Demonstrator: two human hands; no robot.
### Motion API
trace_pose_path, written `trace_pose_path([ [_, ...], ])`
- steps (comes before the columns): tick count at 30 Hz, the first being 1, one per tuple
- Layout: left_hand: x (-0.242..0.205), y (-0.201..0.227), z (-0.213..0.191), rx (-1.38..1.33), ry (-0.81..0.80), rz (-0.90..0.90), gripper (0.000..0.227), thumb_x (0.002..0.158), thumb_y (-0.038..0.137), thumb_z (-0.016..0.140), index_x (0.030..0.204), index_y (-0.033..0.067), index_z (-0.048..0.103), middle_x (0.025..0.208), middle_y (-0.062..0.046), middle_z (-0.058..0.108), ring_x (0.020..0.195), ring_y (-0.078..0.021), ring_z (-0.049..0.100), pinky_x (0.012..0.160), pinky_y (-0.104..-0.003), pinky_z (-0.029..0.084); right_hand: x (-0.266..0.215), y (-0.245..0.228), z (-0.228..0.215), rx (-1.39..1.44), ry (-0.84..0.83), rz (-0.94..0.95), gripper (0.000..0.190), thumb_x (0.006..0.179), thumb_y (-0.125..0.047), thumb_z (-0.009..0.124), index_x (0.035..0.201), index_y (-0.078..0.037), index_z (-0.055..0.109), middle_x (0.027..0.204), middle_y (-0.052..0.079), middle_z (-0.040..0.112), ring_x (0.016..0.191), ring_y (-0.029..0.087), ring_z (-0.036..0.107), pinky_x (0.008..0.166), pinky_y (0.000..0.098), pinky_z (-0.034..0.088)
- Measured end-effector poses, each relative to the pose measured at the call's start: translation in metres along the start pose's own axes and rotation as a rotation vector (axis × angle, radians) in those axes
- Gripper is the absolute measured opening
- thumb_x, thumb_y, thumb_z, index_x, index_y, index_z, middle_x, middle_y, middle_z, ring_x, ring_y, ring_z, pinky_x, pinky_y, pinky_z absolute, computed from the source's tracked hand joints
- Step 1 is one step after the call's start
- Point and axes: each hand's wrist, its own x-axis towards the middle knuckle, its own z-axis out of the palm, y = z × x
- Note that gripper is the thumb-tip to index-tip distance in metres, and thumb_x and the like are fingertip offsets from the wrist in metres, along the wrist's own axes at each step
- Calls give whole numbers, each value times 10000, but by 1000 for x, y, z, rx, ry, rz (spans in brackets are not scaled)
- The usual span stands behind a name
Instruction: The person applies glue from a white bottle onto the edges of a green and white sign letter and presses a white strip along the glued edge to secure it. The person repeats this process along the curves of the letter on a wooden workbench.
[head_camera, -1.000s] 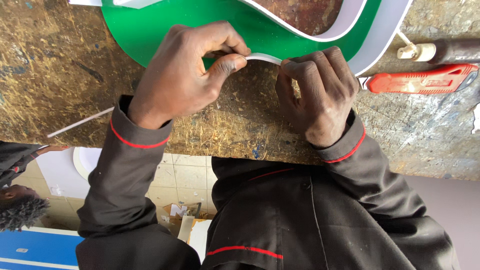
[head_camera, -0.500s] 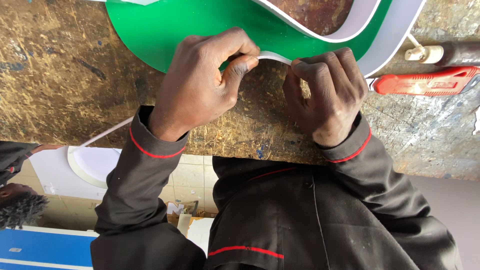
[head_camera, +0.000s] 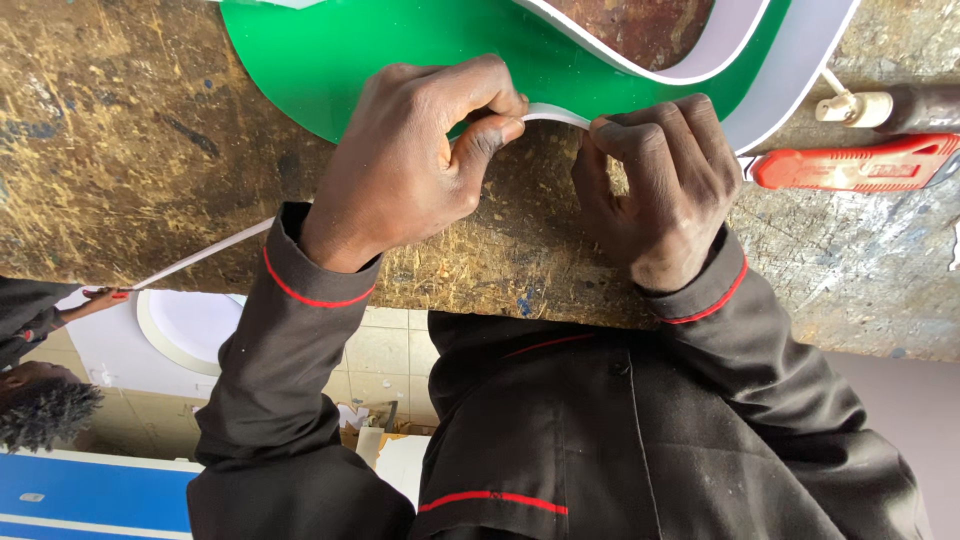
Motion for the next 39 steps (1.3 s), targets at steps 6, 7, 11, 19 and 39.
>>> trace_pose_path([
  [6, -1, 4, 7, -43, 57, -9, 183, 1149, -85, 586, 992, 5, 559, 963, -128, 739, 867, -337, 721, 750, -433, 492, 2, -2, -3, 30, -6, -5, 184, 1114, 178, 783, 1039, 46, 678, 976, 199, 725, 820, 373, 583, 789, 474, 473],
  [7, -2, 5, 8, -61, 66, -13, 197, 1162, -83, 583, 992, 7, 537, 977, -143, 732, 894, -350, 727, 766, -441, 506, 1, -2, -3, 22, 0, -8, 183, 1105, 184, 783, 1038, 44, 686, 967, 193, 718, 814, 368, 578, 785, 467, 472],
  [11, -1, 5, 11, -109, 77, -21, 195, 1121, -129, 565, 982, -1, 519, 980, -150, 670, 918, -330, 679, 812, -420, 522, 2, -2, -3, 41, 1, -6, 164, 1117, 177, 772, 1047, 57, 684, 954, 211, 703, 810, 380, 571, 774, 481, 458],
  [19, 0, 7, 13, -140, 78, -60, 204, 1096, -158, 554, 986, 6, 503, 1008, -184, 667, 958, -359, 678, 827, -436, 519, 0, -1, 0, -4, 8, -2, 194, 1122, 155, 778, 1027, 20, 676, 940, 181, 682, 801, 366, 551, 756, 470, 456],
  [39, 1, 2, 6, -88, 23, -33, 142, 1122, -54, 594, 1022, 28, 535, 959, -120, 670, 840, -339, 608, 786, -446, 464, 14, -11, 17, -337, -42, 40, 40, 1157, -79, 754, 1190, -73, 731, 927, 109, 567, 810, 345, 572, 720, 465, 443],
])
